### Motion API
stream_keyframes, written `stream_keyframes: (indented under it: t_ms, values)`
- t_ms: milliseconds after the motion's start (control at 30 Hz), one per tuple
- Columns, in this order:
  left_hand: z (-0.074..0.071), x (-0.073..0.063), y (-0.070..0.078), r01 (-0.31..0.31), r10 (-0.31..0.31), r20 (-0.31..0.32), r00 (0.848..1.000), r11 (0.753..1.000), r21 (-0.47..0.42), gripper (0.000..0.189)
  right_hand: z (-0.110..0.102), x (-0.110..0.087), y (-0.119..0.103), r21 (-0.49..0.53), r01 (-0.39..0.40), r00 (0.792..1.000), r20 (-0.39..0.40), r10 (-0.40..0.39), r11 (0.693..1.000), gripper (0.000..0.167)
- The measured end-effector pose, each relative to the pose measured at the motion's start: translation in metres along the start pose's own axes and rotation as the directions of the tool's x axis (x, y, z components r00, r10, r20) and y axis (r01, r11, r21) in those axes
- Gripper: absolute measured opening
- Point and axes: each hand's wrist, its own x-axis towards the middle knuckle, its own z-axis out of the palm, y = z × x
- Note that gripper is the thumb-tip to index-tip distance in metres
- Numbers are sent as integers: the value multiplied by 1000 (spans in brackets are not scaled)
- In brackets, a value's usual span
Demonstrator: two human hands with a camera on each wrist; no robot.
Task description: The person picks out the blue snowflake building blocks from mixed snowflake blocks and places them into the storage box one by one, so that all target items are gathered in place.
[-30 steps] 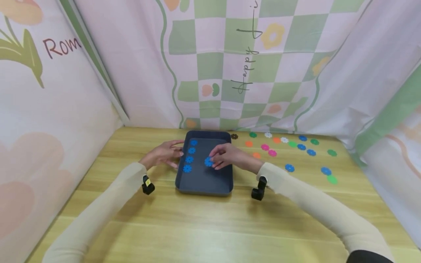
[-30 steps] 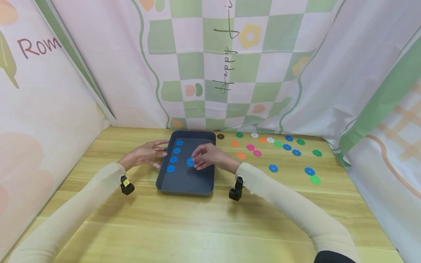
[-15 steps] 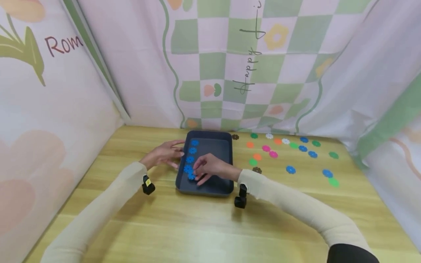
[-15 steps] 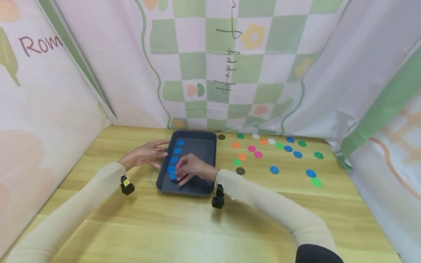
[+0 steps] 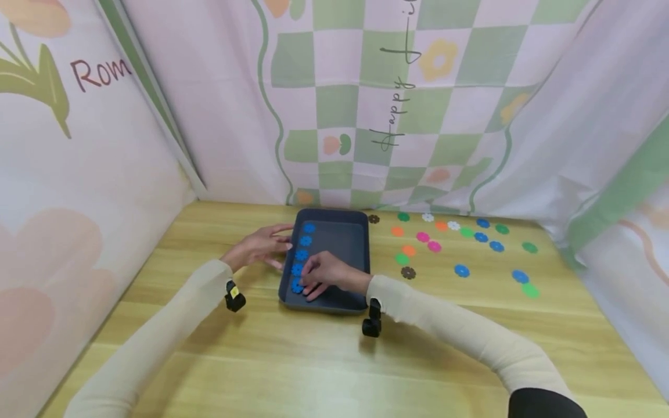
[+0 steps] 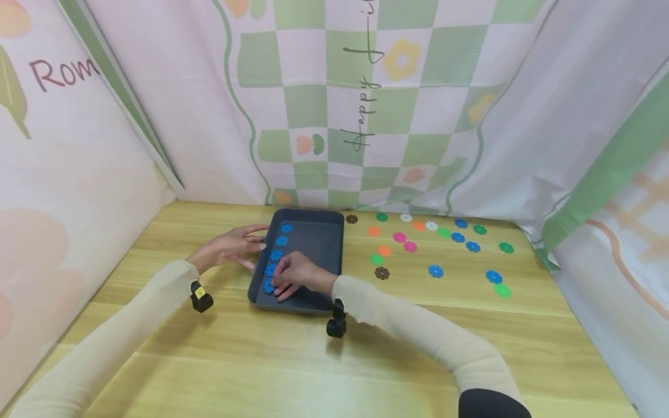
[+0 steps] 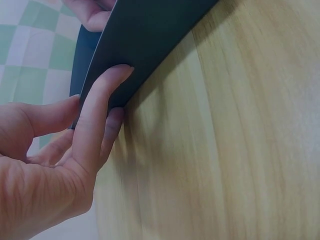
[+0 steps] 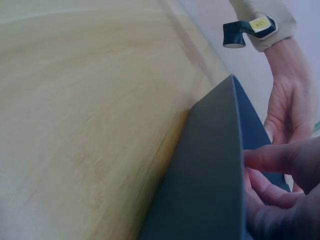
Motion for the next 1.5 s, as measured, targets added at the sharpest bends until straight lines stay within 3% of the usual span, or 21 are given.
stream_keyframes:
  t_ms: [500,833,1033,1500]
  values:
    - [-1,2,-3,-42,42,38,998,999,2,73,-4,0,-5,-146,-26,1000,12,28,989,7]
    - [2,5,3,0,1,-26,1000,999,32,72,-19,-9,-10,-204,24,1000,6,-23,979,14]
    - [4,6,4,-2,7,-51,999,996,93,75,-35,-15,-10,-208,61,997,-27,-68,976,21]
    - [8,4,3,-23,31,-62,998,992,127,76,-89,-42,-8,-185,121,975,-163,-152,975,33]
